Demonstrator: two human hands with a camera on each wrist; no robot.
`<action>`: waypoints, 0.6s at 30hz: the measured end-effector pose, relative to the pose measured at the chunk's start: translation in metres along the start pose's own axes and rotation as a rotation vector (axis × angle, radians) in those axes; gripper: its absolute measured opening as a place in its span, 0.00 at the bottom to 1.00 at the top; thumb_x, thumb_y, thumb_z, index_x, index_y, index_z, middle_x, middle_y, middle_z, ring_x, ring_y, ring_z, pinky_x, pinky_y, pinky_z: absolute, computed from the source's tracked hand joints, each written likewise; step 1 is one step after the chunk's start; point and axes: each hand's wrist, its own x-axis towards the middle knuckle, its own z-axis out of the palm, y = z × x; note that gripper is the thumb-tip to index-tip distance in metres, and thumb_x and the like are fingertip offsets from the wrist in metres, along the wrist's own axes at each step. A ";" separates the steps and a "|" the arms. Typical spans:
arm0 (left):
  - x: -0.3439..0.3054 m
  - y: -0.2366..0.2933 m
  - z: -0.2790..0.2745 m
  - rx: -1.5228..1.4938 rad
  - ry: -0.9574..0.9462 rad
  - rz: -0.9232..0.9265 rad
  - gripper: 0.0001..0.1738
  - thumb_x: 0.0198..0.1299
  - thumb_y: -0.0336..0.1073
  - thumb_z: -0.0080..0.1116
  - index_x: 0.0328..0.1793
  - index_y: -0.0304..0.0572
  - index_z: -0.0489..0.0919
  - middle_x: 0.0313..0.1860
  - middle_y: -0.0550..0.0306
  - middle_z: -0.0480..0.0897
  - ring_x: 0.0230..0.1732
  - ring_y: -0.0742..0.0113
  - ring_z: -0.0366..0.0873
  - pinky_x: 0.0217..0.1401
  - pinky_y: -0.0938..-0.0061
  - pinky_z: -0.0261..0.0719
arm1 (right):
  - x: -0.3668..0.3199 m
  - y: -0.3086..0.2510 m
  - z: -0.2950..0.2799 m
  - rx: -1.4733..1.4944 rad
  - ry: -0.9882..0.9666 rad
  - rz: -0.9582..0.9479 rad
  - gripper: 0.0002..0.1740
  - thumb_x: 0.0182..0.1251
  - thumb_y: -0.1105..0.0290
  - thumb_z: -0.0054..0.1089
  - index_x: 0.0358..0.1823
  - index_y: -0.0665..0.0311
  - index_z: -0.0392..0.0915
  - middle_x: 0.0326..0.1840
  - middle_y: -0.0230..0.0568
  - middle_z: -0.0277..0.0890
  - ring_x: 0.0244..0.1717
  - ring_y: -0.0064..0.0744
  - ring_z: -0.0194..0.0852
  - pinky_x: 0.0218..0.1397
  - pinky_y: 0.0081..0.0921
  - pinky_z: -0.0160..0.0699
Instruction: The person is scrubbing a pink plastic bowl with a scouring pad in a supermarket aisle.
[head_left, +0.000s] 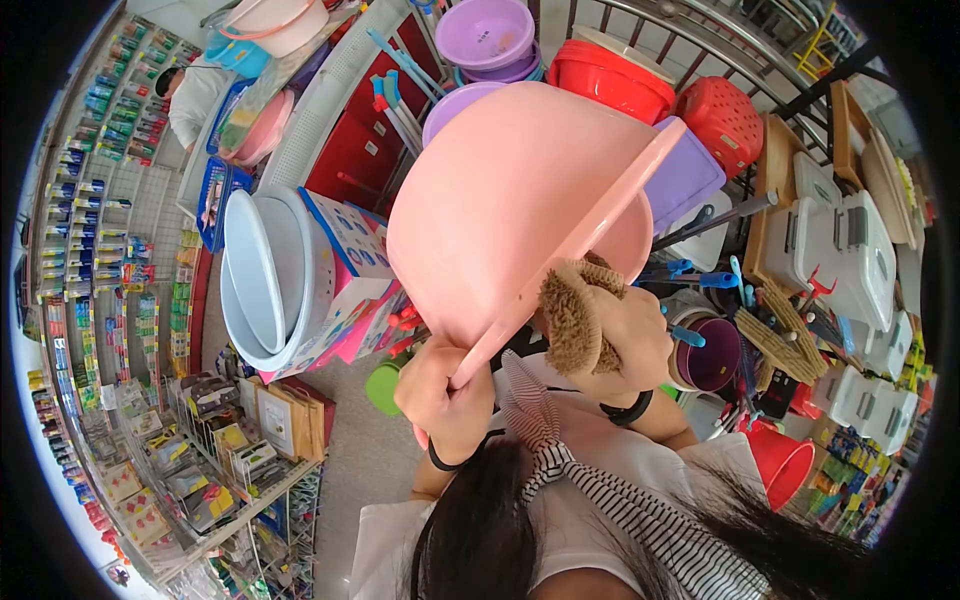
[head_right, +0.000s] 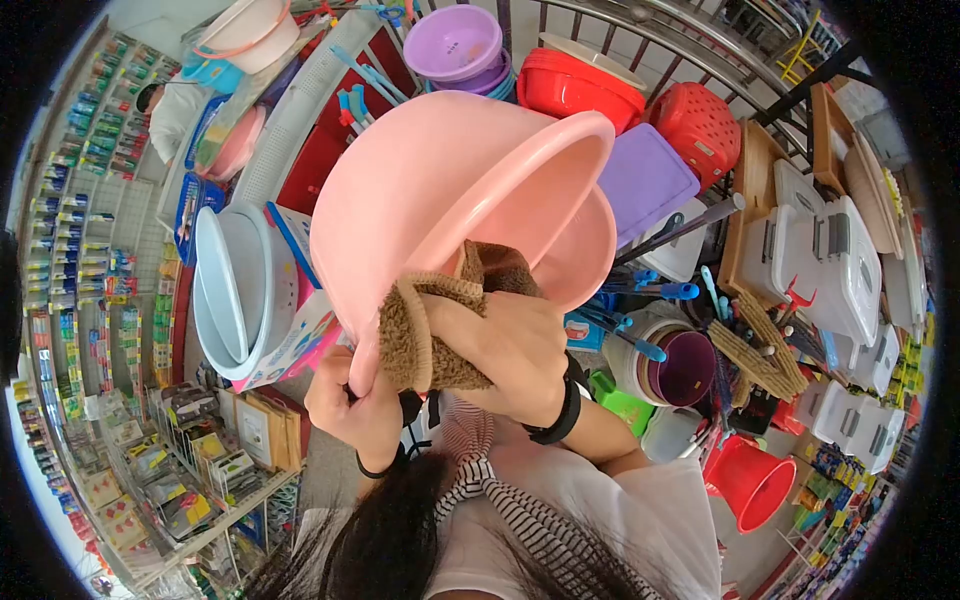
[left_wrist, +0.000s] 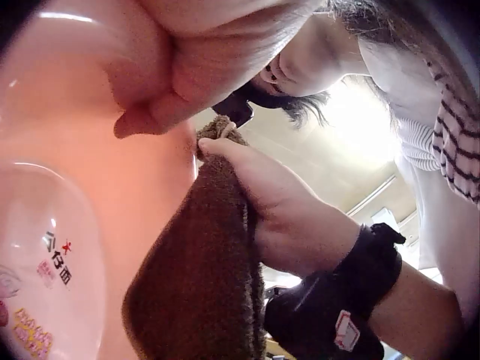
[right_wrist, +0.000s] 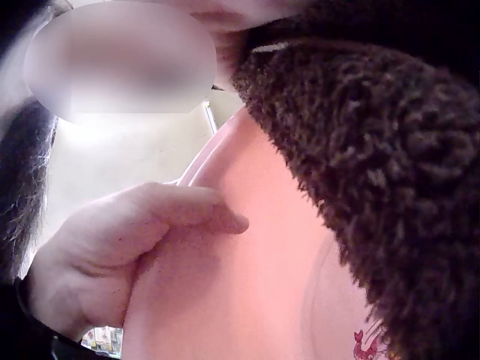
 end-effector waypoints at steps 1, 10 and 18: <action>0.000 0.001 0.000 0.001 0.001 -0.001 0.13 0.40 0.15 0.61 0.22 0.37 0.69 0.15 0.55 0.70 0.14 0.63 0.66 0.18 0.75 0.62 | -0.001 0.000 0.005 0.003 0.054 -0.015 0.23 0.37 0.78 0.74 0.40 0.77 0.81 0.35 0.50 0.84 0.30 0.39 0.84 0.32 0.26 0.78; 0.000 0.000 0.002 -0.061 -0.020 -0.034 0.13 0.40 0.15 0.62 0.22 0.37 0.69 0.15 0.54 0.71 0.14 0.63 0.69 0.18 0.75 0.63 | -0.006 0.010 0.007 0.036 -0.089 -0.026 0.26 0.43 0.62 0.73 0.47 0.62 0.82 0.25 0.35 0.78 0.18 0.30 0.74 0.22 0.25 0.72; 0.001 0.002 0.002 -0.077 -0.040 -0.016 0.13 0.38 0.15 0.61 0.21 0.37 0.69 0.15 0.54 0.70 0.14 0.63 0.68 0.17 0.74 0.62 | -0.009 0.010 0.006 0.084 -0.104 -0.029 0.26 0.43 0.62 0.73 0.46 0.65 0.82 0.29 0.40 0.81 0.21 0.35 0.77 0.26 0.26 0.76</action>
